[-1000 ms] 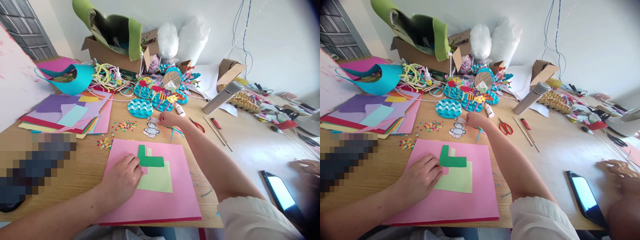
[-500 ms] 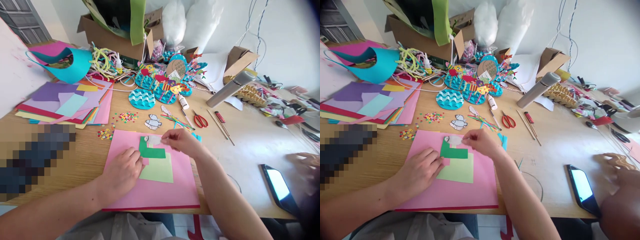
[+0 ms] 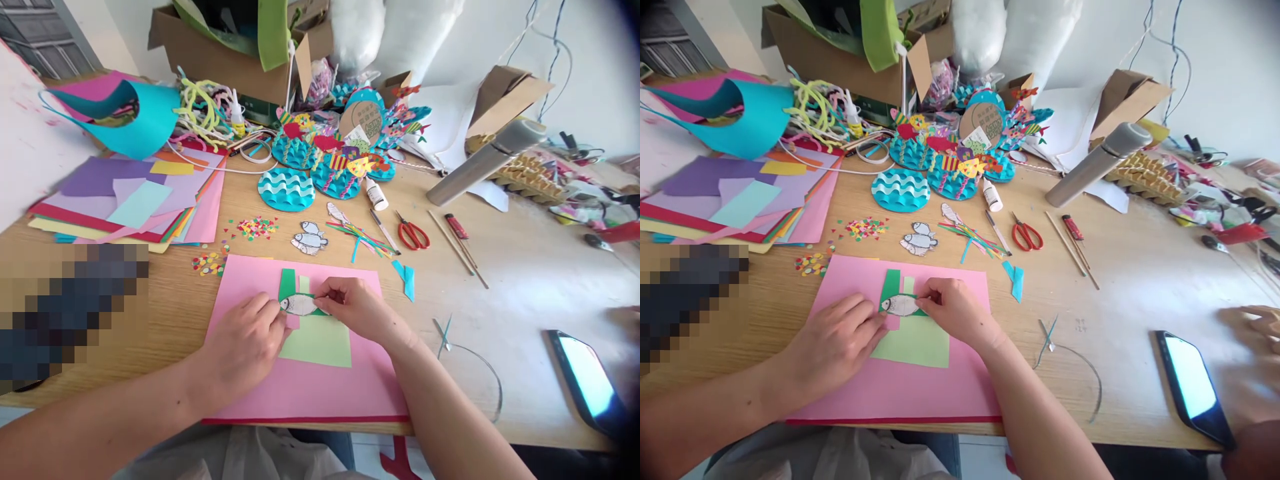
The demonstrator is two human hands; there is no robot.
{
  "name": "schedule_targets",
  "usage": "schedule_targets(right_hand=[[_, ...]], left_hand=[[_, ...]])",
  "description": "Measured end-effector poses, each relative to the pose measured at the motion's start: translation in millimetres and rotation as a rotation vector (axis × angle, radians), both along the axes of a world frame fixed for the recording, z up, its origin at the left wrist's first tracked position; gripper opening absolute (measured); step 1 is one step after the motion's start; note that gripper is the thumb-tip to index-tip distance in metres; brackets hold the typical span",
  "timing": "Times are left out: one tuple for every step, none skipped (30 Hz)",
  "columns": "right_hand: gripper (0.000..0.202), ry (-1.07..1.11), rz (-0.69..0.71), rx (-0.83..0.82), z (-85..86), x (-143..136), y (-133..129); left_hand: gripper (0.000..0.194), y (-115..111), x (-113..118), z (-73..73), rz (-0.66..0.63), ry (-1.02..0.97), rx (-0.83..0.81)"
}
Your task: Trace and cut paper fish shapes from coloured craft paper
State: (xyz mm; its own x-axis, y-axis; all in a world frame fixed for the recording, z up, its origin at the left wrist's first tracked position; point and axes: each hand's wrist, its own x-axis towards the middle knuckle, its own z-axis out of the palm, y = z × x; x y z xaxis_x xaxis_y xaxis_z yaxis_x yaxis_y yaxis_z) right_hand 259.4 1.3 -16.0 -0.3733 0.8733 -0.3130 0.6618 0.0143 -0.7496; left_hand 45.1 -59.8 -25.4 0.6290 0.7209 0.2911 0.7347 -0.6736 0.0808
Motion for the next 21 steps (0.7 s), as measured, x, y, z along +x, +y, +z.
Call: schedule_targets(right_hand=[[0.008,-0.014,-0.003,0.015,-0.3,-0.6,-0.7],[0.007,-0.024,-0.004,0.026,-0.5,-0.9,-1.2],[0.007,-0.033,-0.003,0.035,-0.6,-1.1,-1.5],[0.008,-0.040,-0.002,0.043,-0.6,-1.1,-1.5],[0.008,-0.044,-0.002,0.049,-0.5,-1.1,-1.5],[0.008,-0.049,-0.005,0.055,-0.2,-1.1,-1.4],[0.008,-0.054,-0.009,0.062,0.1,-1.1,-1.3],[0.009,-0.059,-0.014,0.067,0.3,-1.3,-1.3],[0.009,-0.065,-0.018,0.070,0.4,-1.5,-1.4],[0.009,-0.069,-0.022,0.074,0.4,-1.8,-1.5],[0.009,-0.072,-0.025,0.078,0.3,-2.2,-1.8],[0.008,-0.072,-0.028,0.082,-0.1,-2.5,-2.1],[0.008,-0.074,-0.032,0.086,-0.5,-2.8,-2.6],[0.008,-0.078,-0.035,0.091,-1.0,-3.0,-3.1],[0.008,-0.084,-0.038,0.098,-1.5,-3.1,-3.6],[0.008,-0.093,-0.040,0.105,-1.9,-3.2,-4.0],[0.009,-0.103,-0.039,0.110,-2.2,-3.1,-4.3],[0.009,-0.110,-0.037,0.113,-2.4,-3.0,-4.5],[0.010,-0.112,-0.037,0.113,-2.5,-2.8,-4.5],[0.011,-0.111,-0.039,0.110,-2.6,-2.5,-4.4],[0.012,-0.107,-0.042,0.105,-2.7,-2.2,-4.2]], left_hand=[[0.027,0.5,0.4,0.5,0.008,-0.020,-0.004],[0.026,1.0,0.8,0.9,0.013,-0.042,-0.004],[0.023,1.5,1.2,1.1,0.013,-0.062,0.001],[0.021,1.8,1.5,1.1,0.009,-0.077,0.010],[0.019,1.9,1.8,1.0,0.004,-0.086,0.018],[0.017,1.9,2.0,0.8,0.000,-0.090,0.025],[0.017,1.8,2.1,0.7,-0.003,-0.089,0.029],[0.016,1.6,2.1,0.5,-0.008,-0.089,0.033],[0.016,1.4,2.1,0.5,-0.012,-0.088,0.036],[0.016,1.2,2.1,0.4,-0.017,-0.088,0.040],[0.016,1.1,2.1,0.5,-0.021,-0.087,0.045],[0.016,1.1,2.1,0.6,-0.027,-0.085,0.048],[0.016,1.2,2.1,0.6,-0.032,-0.080,0.049],[0.015,1.4,2.1,0.7,-0.036,-0.073,0.048],[0.015,1.6,2.1,0.7,-0.039,-0.067,0.048],[0.015,1.8,2.0,0.5,-0.044,-0.060,0.047],[0.015,1.8,1.8,0.2,-0.048,-0.053,0.046],[0.015,1.7,1.5,-0.4,-0.052,-0.048,0.046],[0.015,1.4,1.2,-1.0,-0.055,-0.045,0.049],[0.015,1.0,0.8,-1.9,-0.056,-0.042,0.049],[0.015,0.4,0.5,-2.8,-0.056,-0.039,0.050]])
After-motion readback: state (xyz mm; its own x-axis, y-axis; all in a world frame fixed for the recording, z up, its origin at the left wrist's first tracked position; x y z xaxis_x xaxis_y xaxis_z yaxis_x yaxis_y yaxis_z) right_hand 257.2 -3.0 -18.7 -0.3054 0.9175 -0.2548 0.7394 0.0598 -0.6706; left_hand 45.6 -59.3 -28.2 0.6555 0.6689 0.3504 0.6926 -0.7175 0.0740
